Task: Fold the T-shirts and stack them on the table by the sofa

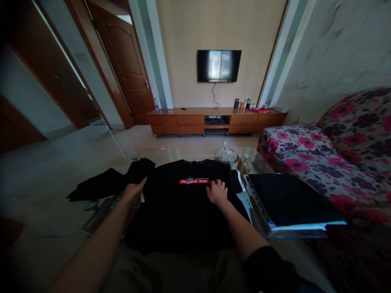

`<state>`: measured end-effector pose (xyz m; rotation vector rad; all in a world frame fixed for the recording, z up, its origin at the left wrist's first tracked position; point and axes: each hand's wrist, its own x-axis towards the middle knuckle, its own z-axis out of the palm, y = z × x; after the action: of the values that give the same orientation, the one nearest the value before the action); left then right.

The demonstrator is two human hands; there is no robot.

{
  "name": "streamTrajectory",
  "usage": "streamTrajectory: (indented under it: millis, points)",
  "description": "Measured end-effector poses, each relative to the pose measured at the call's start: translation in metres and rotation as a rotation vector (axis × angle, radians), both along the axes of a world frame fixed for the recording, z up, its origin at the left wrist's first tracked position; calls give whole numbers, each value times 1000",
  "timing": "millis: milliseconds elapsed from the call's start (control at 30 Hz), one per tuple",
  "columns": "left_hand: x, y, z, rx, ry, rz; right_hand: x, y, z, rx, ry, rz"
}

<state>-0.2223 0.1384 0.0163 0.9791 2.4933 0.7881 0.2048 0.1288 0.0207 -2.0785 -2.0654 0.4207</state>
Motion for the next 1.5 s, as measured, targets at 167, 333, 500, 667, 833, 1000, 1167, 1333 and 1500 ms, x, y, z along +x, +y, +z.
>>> streamTrajectory:
  millis: [167,333,500,667,833,1000,1167,1333,1500]
  points:
    - [0,4,-3,9,-34,61,7,0,-5,-72,-11,102]
    - [19,9,-2,119,-87,85,10,-1,-13,-29,-53,126]
    - [35,21,12,237,-106,20,10,-2,-14,4,-71,148]
    - [47,17,30,348,44,-105,9,-3,-13,26,-88,159]
    - [91,-4,28,307,493,-664,8,-6,-14,51,-106,163]
    - [123,-18,-12,75,553,-991,7,-10,-11,18,-120,145]
    - [112,-13,-38,-96,368,-975,6,-12,-9,24,-107,158]
    - [84,-8,-39,32,416,-939,7,-12,-10,17,-112,154]
    - [64,-11,-51,-7,512,-956,11,-9,-21,34,-95,164]
